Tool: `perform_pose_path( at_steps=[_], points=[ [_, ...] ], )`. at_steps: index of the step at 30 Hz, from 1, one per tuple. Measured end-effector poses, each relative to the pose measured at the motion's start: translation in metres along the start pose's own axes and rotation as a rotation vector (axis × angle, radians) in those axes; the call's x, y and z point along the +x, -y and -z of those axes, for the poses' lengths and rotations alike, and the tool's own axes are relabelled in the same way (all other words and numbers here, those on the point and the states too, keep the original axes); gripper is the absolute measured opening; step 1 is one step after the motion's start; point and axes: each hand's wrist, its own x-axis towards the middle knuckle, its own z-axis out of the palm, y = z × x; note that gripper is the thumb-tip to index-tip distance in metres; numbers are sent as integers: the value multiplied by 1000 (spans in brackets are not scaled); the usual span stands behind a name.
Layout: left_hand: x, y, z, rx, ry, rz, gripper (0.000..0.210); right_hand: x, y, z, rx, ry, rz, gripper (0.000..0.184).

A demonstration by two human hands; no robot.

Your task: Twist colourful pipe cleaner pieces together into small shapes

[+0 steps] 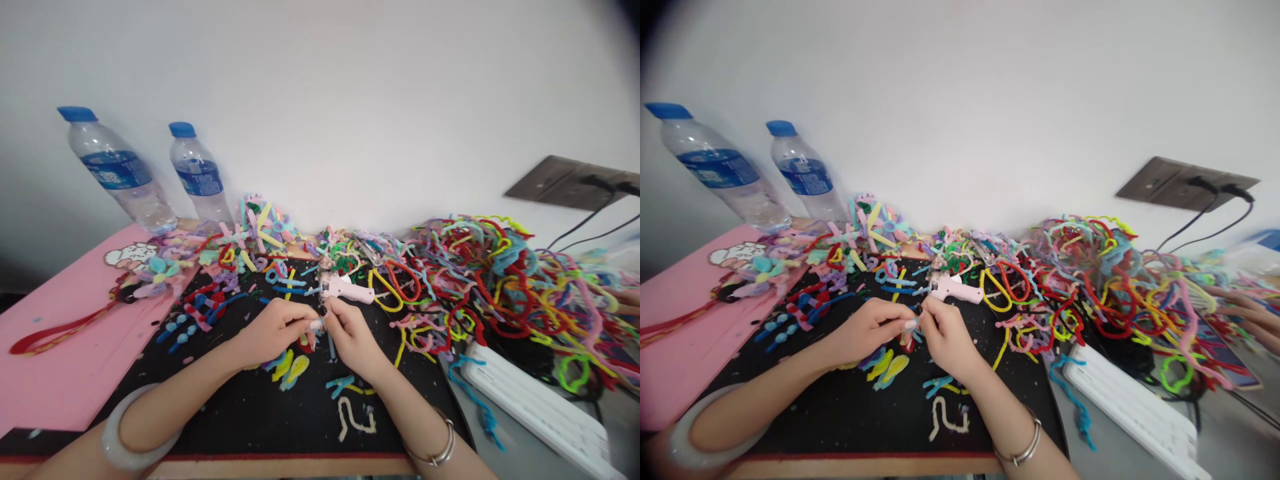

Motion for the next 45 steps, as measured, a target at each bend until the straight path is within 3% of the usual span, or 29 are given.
perform_pose_path(
  at_steps=[8, 11, 14, 18, 21, 24, 28, 32, 36, 40, 45],
  points=[
    [3, 13, -5, -661, 134, 161, 28, -6, 4, -4, -141, -77, 205, 22],
    [3, 15, -6, -728, 179, 209, 30, -6, 2, -4, -218, -115, 326, 21],
    [2, 12, -5, -498, 109, 139, 32, -4, -2, -3, -213, -117, 312, 21],
    [0, 9, -4, 207, -77, -133, 30, 2, -11, -4, 30, -67, 18, 30],
    [-2, 14, -4, 593, -121, -374, 29, 5, -16, -7, 221, -21, -151, 33],
    [-2, 20, -3, 755, -141, -492, 33, 6, -18, -9, 331, 20, -237, 30],
    [-2, 24, -3, 818, -177, -488, 33, 6, -18, -10, 357, 25, -254, 26],
    [-1, 22, -4, 712, -184, -387, 27, 5, -18, -12, 286, -26, -196, 26],
    [0, 14, -5, 460, -176, -234, 25, 4, -18, -13, 211, -40, -124, 26],
    [2, 5, -4, 133, -97, -18, 31, 3, -13, -10, 106, -55, -42, 26],
    [4, 7, -3, -336, 65, 130, 30, -2, -4, -5, -91, -58, 113, 25]
  ],
)
